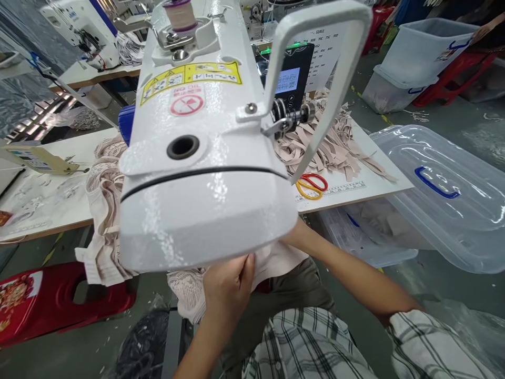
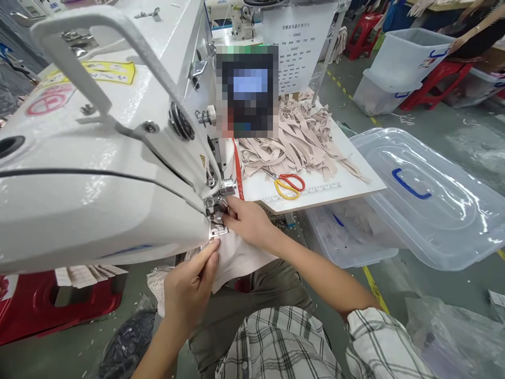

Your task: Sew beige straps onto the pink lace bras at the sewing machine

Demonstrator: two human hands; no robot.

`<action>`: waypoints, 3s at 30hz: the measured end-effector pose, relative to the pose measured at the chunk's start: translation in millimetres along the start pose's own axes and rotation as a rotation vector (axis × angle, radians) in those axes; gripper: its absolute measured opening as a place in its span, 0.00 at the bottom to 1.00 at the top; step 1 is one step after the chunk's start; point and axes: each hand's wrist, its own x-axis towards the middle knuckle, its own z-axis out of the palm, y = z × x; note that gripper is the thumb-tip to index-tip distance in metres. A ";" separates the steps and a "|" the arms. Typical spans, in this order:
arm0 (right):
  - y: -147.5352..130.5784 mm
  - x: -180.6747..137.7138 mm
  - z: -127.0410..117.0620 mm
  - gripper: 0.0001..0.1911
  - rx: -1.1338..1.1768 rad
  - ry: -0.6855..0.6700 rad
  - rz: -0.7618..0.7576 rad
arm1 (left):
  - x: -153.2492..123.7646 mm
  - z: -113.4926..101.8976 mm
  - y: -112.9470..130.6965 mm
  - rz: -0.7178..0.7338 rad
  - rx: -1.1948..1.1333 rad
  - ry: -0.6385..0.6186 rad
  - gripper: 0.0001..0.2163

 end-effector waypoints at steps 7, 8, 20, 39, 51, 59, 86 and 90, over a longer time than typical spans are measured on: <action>8.9 2.7 4.9 0.08 0.022 -0.001 -0.011 | -1.1 1.2 -2.6 0.008 0.000 -0.007 0.17; 9.9 2.8 5.4 0.07 0.018 -0.002 -0.015 | -1.3 1.2 -3.2 0.011 -0.002 -0.010 0.17; 8.1 0.9 7.6 0.04 -0.013 0.004 0.024 | -3.0 -0.2 -4.1 0.007 -0.023 0.011 0.17; 10.8 -4.5 6.3 0.08 0.040 0.037 -0.034 | -7.1 -3.6 -11.8 0.093 -0.028 0.037 0.14; 3.6 -7.5 -8.8 0.08 0.012 0.010 0.027 | -1.4 2.0 -0.8 0.158 -0.065 0.031 0.13; 9.2 -10.4 -11.8 0.06 0.043 0.043 -0.013 | -5.3 3.8 -1.6 0.114 -0.096 0.046 0.12; 48.0 -143.4 43.2 0.08 0.282 -0.112 -0.478 | -44.2 7.3 -4.3 0.319 -0.116 -0.256 0.13; 52.5 -147.9 39.5 0.08 0.310 -0.128 -0.531 | -39.4 -1.7 -8.4 0.263 -0.058 -0.286 0.19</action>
